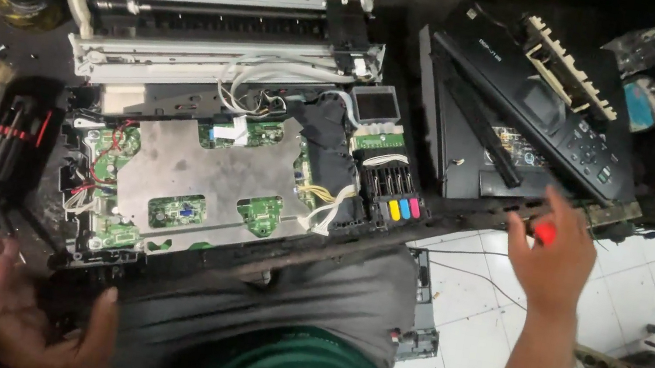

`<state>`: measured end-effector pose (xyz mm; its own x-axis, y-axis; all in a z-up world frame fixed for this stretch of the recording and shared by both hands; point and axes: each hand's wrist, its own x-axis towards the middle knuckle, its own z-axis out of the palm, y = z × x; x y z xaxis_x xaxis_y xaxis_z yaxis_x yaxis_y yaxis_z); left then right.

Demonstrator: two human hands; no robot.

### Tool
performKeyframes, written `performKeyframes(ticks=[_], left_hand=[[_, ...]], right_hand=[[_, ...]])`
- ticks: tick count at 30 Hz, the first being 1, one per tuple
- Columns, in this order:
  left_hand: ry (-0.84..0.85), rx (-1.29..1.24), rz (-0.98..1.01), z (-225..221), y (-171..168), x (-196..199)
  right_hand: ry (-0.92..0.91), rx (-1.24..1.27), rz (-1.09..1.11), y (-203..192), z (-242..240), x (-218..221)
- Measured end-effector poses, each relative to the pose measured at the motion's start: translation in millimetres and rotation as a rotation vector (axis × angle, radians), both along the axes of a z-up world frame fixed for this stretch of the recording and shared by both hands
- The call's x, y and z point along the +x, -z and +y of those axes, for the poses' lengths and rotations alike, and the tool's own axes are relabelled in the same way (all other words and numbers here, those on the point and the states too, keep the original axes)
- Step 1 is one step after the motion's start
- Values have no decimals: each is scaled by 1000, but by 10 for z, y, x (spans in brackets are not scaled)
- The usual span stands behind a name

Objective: Unscrewing a circuit board from a printer using a screwdriver

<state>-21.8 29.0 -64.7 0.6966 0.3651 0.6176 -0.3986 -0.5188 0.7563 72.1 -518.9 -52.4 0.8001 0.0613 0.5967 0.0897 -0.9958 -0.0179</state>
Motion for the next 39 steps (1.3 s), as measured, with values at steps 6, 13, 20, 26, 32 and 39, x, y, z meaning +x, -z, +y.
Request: performKeyframes(ticks=[6,13,20,26,32,39], left_hand=[[11,-79,175,0,48,86],[-149,167,170,-137,-144,184],[-129,-209,166,-240,-70,205],[-110,-55,132,-53,-91,231],[-47,40,146,111,-57,219],[-55,166,23,176,46,233]], right_hand=[[145,425,958,472,598,-898],[159,562,1192,1142,1113,-1341],[216,1200,947,1307,1235,-1315],[199,971,1077,1166,1228,-1238],[130,996,930,2063,845,-1295],[34,859,1352,1889,370,-1274]])
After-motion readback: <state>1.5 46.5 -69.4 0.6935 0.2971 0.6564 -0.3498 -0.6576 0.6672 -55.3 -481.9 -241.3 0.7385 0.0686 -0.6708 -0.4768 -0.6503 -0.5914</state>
